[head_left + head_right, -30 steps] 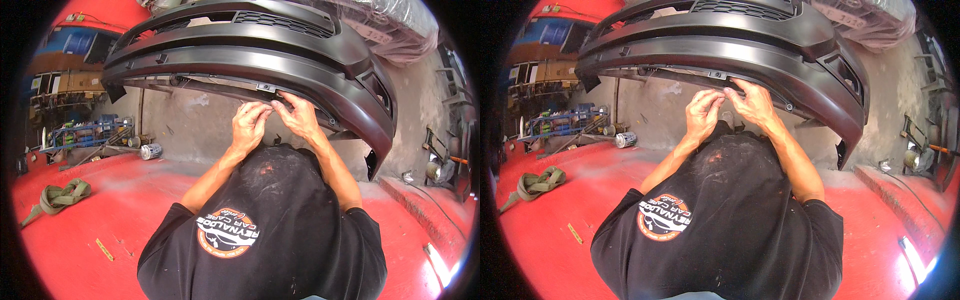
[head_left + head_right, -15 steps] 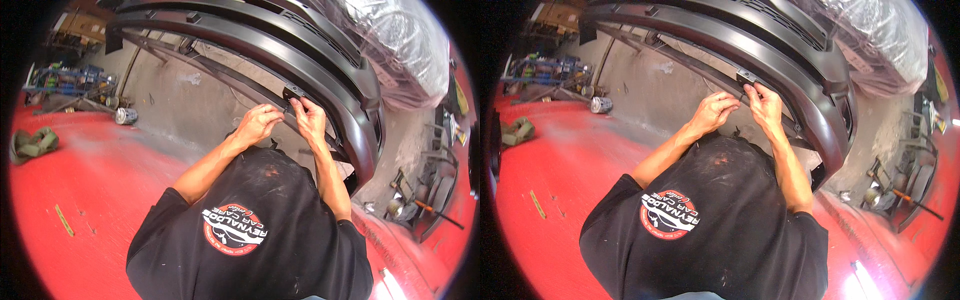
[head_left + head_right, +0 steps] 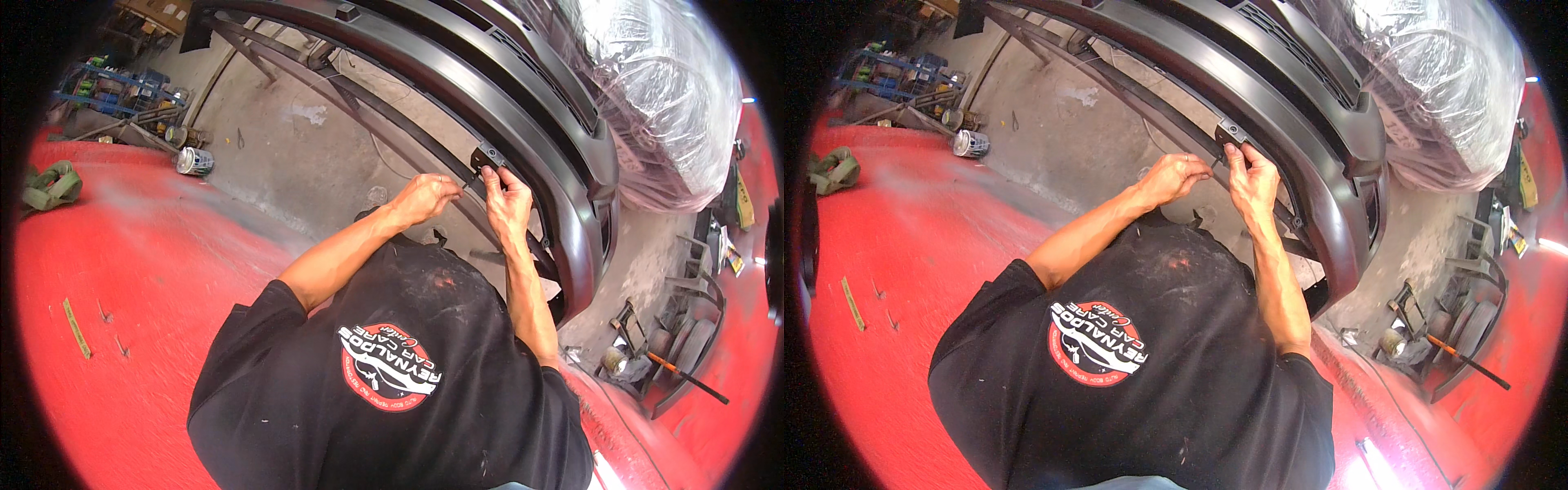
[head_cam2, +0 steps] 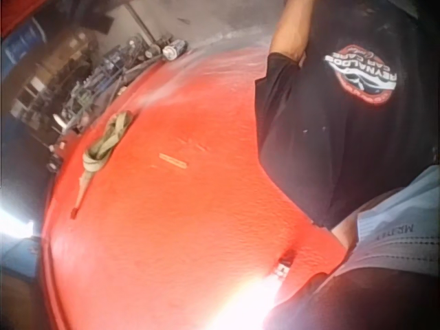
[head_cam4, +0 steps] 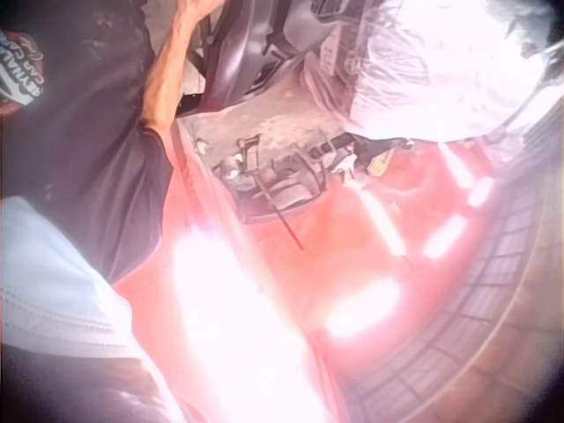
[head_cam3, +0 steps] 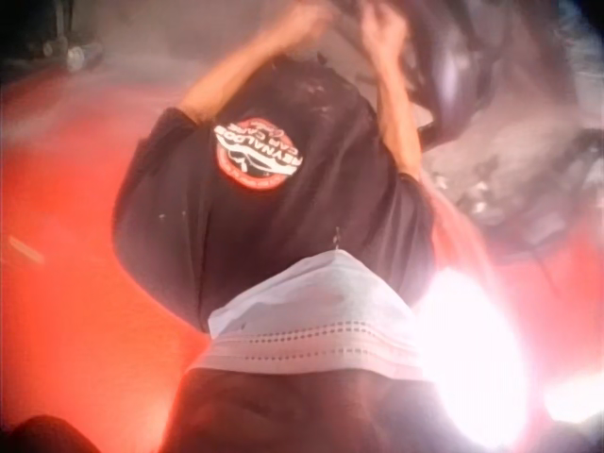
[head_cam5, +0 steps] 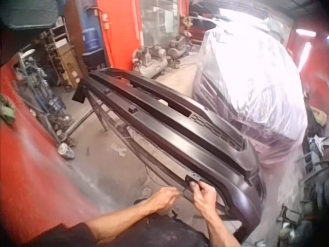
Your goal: The person wires a car bumper by threading and securing wires through the plastic clips along the inner edge of the bumper.
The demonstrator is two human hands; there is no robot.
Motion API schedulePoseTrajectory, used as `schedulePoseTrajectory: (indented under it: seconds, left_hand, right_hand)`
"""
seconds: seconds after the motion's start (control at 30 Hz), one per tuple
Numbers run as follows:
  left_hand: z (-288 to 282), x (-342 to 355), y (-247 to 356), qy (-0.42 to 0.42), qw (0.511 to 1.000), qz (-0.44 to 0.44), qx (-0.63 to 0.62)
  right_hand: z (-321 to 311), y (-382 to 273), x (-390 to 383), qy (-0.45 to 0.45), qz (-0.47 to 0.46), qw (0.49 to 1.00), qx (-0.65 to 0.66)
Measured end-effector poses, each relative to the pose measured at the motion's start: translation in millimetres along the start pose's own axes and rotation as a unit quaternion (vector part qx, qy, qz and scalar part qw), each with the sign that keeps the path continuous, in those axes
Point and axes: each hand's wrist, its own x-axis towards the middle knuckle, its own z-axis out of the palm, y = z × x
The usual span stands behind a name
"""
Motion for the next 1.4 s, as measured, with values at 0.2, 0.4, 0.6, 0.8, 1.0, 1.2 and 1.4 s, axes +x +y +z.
schedulePoseTrajectory:
  seconds: [0.2, 0.4, 0.6, 0.8, 1.0, 1.2, 1.4]
  left_hand:
    - [-6, 0, 1, -0.01, 1.0, 0.001, 0.015]
    - [-17, -9, 34, 0.043, 0.992, -0.08, -0.082]
    - [-19, -6, 45, 0.166, 0.917, -0.206, -0.3]
    - [18, 4, 7, 0.094, 0.961, -0.204, -0.162]
    - [27, 15, 1, 0.057, 0.96, -0.202, -0.182]
    - [18, 12, 10, 0.032, 0.961, -0.185, -0.202]
    - [6, 15, 18, -0.03, 0.903, -0.326, -0.279]
  right_hand:
    - [-1, 4, 3, -0.002, -0.009, 1.0, -0.013]
    - [3, 11, -1, -0.007, -0.01, 1.0, -0.009]
    - [3, 5, -2, 0.005, -0.024, 1.0, 0.003]
    - [2, 7, 1, -0.013, 0.003, 1.0, -0.012]
    - [1, -1, -1, -0.018, 0.04, 0.999, -0.011]
    - [12, 10, -10, 0.022, -0.024, 0.997, 0.074]
    - [3, 40, -18, 0.063, -0.01, 0.998, 0.018]
